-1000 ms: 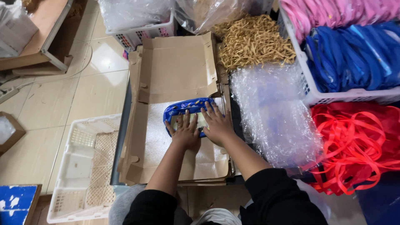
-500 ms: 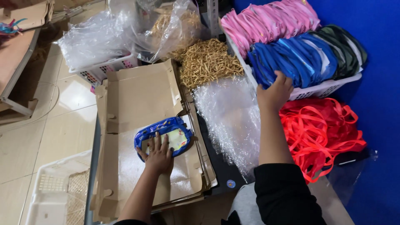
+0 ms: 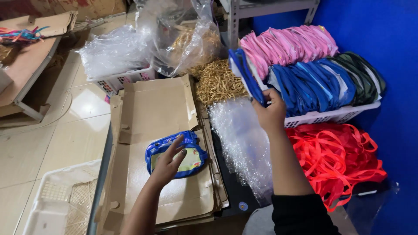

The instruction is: Inspecting and organizing blue pencil cases on a cardboard sheet in a stockroom environment

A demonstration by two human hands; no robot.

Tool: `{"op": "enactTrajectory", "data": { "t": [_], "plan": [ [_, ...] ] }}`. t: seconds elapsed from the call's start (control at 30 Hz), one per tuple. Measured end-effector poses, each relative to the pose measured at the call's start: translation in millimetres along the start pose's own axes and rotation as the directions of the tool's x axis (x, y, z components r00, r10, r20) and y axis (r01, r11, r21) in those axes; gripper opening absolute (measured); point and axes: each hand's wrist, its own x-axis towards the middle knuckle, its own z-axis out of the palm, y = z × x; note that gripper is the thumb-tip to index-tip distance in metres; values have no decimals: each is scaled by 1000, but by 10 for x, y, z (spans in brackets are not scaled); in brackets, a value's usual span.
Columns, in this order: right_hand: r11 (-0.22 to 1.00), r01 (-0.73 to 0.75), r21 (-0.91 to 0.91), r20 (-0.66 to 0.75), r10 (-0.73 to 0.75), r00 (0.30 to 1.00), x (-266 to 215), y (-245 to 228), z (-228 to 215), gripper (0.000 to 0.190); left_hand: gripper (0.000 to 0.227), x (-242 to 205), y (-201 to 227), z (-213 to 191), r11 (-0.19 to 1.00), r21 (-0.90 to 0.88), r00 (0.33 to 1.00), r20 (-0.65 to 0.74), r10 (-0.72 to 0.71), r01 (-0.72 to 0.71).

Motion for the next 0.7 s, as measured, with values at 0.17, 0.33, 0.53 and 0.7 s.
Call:
{"op": "enactTrajectory", "data": {
  "t": [0.17, 0.33, 0.53, 0.7],
  "plan": [
    [980, 144, 140, 356, -186, 916, -973, -916, 429, 28, 66, -66, -131, -34, 872, -478, 992, -111, 62, -108],
    [942, 292, 164, 779, -306, 548, -1822, -896, 875, 30, 61, 168, -889, -74, 700, -711, 941, -278, -192, -67],
    [950, 248, 190, 931, -254, 260, -2003, -1092, 998, 30, 57, 16, -518, -155, 844, -465, 771, -421, -477, 268],
    [946, -160, 281, 703, -90, 705, -2095, -1115, 1134, 116, 33, 81, -865, 82, 987, -113, 930, -363, 64, -112]
  ]
}}
